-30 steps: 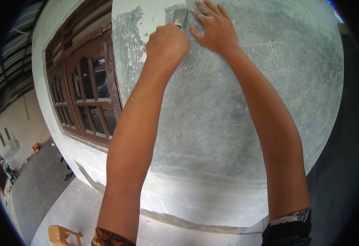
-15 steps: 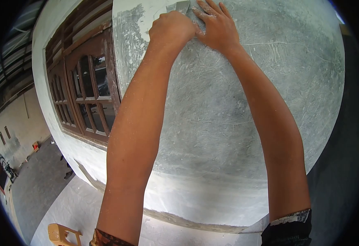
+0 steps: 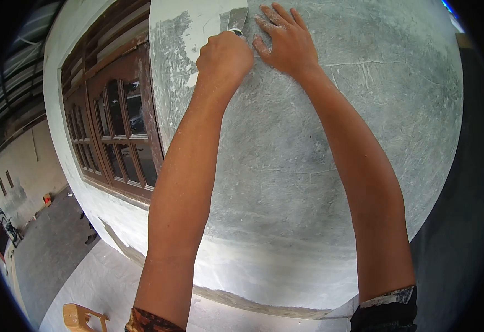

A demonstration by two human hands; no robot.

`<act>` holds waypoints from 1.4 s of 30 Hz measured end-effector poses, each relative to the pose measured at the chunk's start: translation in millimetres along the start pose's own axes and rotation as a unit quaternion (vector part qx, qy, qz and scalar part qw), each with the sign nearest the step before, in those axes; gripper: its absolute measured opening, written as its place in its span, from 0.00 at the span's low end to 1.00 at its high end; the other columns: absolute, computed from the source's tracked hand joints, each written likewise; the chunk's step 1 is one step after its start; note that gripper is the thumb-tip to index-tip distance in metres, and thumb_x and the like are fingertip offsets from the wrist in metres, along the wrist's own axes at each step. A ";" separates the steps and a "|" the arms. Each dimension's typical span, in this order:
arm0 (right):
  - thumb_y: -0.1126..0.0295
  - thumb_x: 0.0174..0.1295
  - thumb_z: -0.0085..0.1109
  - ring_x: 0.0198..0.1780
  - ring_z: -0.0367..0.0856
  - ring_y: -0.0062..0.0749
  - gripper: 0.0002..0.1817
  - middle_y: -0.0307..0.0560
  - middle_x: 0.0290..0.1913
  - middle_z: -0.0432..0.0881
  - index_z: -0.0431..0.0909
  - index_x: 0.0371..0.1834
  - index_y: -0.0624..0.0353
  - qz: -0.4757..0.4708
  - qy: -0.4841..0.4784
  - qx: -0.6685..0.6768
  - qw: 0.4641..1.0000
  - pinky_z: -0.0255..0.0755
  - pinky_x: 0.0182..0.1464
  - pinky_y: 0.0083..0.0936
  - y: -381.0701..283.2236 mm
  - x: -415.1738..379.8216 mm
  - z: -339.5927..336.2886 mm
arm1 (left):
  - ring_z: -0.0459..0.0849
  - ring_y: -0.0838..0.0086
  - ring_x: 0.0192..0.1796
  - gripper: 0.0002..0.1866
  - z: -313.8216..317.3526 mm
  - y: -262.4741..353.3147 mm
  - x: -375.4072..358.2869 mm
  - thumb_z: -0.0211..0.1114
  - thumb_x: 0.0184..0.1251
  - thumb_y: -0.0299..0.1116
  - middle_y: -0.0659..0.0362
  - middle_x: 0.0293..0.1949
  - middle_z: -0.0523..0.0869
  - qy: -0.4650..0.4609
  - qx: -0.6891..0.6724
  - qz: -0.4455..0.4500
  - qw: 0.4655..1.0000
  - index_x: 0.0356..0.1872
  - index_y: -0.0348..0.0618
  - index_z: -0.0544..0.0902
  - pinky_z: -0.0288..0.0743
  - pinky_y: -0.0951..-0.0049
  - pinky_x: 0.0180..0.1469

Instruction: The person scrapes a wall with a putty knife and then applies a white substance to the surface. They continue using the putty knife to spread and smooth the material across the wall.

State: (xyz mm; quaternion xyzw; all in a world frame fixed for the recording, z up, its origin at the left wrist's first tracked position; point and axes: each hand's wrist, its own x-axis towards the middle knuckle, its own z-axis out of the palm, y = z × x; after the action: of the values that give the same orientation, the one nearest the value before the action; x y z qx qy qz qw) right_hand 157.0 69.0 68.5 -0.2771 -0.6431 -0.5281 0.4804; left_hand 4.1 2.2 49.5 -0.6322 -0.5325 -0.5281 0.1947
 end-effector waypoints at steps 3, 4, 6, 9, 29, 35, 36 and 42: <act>0.60 0.69 0.61 0.79 0.68 0.53 0.26 0.59 0.76 0.74 0.81 0.67 0.63 -0.031 0.035 -0.033 0.998 0.57 0.81 0.52 3.1 -0.7 4.4 | 0.88 0.37 0.56 0.27 1.9 -6.2 -7.7 0.57 0.80 0.49 0.32 0.51 0.89 0.007 0.004 -0.001 1.000 0.52 0.29 0.88 0.80 0.48 0.62; 0.56 0.70 0.60 0.81 0.65 0.45 0.26 0.50 0.77 0.73 0.82 0.68 0.54 -0.028 0.039 -0.074 0.996 0.52 0.84 0.48 7.1 -1.2 12.3 | 0.88 0.37 0.56 0.27 3.6 -8.3 -11.0 0.57 0.80 0.49 0.32 0.50 0.89 0.010 0.004 -0.006 1.000 0.51 0.29 0.88 0.80 0.48 0.62; 0.52 0.71 0.60 0.83 0.62 0.37 0.26 0.40 0.79 0.73 0.83 0.70 0.46 -0.025 0.043 -0.115 0.992 0.46 0.87 0.44 11.3 -0.8 18.8 | 0.88 0.37 0.55 0.27 5.5 -10.5 -9.5 0.57 0.80 0.49 0.32 0.50 0.89 0.013 0.004 -0.009 1.000 0.50 0.29 0.88 0.81 0.47 0.61; 0.53 0.70 0.60 0.82 0.64 0.38 0.26 0.41 0.77 0.75 0.84 0.69 0.47 -0.033 0.051 -0.121 0.991 0.46 0.87 0.44 10.3 -1.2 16.5 | 0.88 0.36 0.55 0.27 5.7 -12.4 0.1 0.57 0.80 0.49 0.31 0.49 0.88 0.019 -0.013 -0.005 1.000 0.49 0.28 0.88 0.81 0.46 0.60; 0.55 0.67 0.63 0.83 0.62 0.40 0.28 0.42 0.81 0.70 0.82 0.70 0.48 -0.037 0.055 -0.097 0.993 0.48 0.86 0.48 2.5 -4.3 15.1 | 0.91 0.45 0.52 0.21 4.2 -38.9 -20.5 0.58 0.81 0.42 0.41 0.48 0.91 -0.004 -0.042 -0.016 0.999 0.47 0.30 0.88 0.84 0.51 0.55; 0.55 0.66 0.63 0.84 0.61 0.45 0.30 0.47 0.81 0.69 0.81 0.72 0.50 -0.011 0.066 -0.115 0.991 0.48 0.84 0.52 -12.0 -5.2 22.2 | 0.92 0.47 0.52 0.16 3.5 -39.2 7.2 0.58 0.78 0.34 0.41 0.47 0.91 0.010 -0.068 0.047 0.997 0.46 0.29 0.87 0.86 0.53 0.54; 0.55 0.66 0.63 0.84 0.61 0.45 0.30 0.47 0.81 0.69 0.81 0.72 0.50 -0.011 0.063 -0.122 0.990 0.48 0.84 0.52 -13.3 -6.5 23.1 | 0.92 0.47 0.52 0.16 5.2 -40.7 7.2 0.58 0.78 0.34 0.41 0.47 0.91 0.007 -0.074 0.050 0.996 0.46 0.29 0.87 0.86 0.53 0.54; 0.56 0.68 0.62 0.84 0.59 0.46 0.30 0.48 0.82 0.67 0.79 0.73 0.50 0.013 0.049 -0.128 0.990 0.47 0.84 0.52 -24.7 -15.9 25.1 | 0.92 0.50 0.53 0.17 -6.8 -42.4 -13.0 0.59 0.77 0.35 0.43 0.49 0.91 -0.044 -0.141 0.011 0.989 0.49 0.29 0.87 0.87 0.56 0.54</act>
State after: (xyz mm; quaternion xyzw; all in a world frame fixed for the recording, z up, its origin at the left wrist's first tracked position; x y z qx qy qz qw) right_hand 133.6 88.0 44.4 -0.3186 -0.5421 -0.6129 0.4784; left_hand -34.6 5.8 27.2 -0.6818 -0.4534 -0.5676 0.0862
